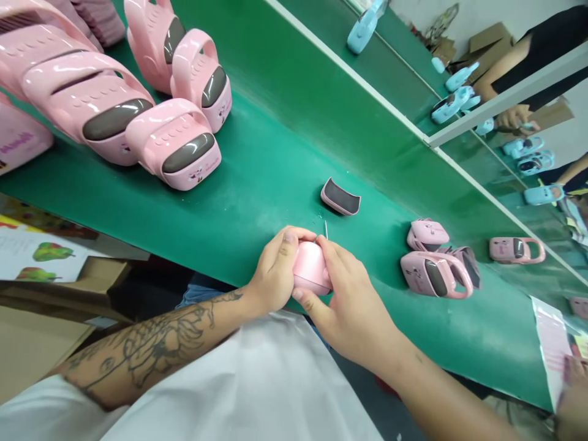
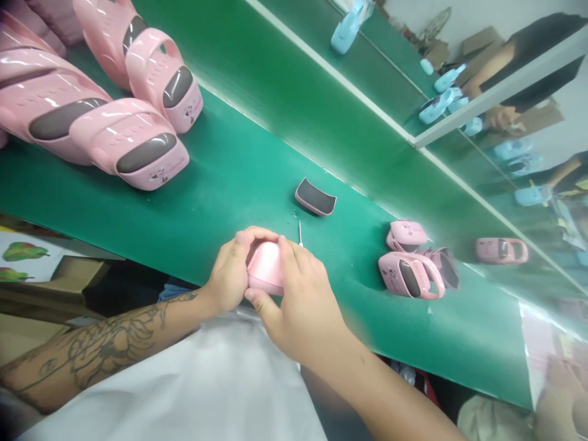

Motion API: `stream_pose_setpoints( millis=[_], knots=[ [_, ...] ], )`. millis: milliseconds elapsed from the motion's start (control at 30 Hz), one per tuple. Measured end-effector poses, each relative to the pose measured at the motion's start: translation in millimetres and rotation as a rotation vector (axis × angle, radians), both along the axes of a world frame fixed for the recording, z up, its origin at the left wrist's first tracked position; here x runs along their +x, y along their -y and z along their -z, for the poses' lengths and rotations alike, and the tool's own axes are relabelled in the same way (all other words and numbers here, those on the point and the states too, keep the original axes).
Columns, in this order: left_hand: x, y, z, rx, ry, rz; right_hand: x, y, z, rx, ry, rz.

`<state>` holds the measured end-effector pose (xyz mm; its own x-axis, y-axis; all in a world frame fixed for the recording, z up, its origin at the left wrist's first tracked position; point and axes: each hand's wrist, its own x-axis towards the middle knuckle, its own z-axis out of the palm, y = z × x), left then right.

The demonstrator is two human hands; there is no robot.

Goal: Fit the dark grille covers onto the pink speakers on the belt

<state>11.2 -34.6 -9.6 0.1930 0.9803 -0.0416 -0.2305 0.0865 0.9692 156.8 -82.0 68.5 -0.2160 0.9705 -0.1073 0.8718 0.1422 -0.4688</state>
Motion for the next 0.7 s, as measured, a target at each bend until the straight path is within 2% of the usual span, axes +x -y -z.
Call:
stream_pose_setpoints(
  millis=[233, 333, 467, 600, 700],
  knots=[
    [6, 2, 4.2, -0.082, 0.144, -0.014, -8, -1, 0.1, 0.017, 0.043, 0.065],
    [4, 4, 9.3, 0.006, 0.175, -0.003, -11, -5, -4.0, -0.008, 0.022, 0.103],
    [0, 12, 10.2, 0.197, 0.125, 0.066, -12, -13, -15.8, -0.16, -0.028, 0.114],
    [-1, 18, 2.4, 0.184, 0.115, 0.092, -14, -20, -24.3, -0.227, -0.109, 0.135],
    [0, 14, -2.9, 0.194, 0.063, 0.065, -16, -24, -23.7, -0.253, -0.131, 0.129]
  ],
)
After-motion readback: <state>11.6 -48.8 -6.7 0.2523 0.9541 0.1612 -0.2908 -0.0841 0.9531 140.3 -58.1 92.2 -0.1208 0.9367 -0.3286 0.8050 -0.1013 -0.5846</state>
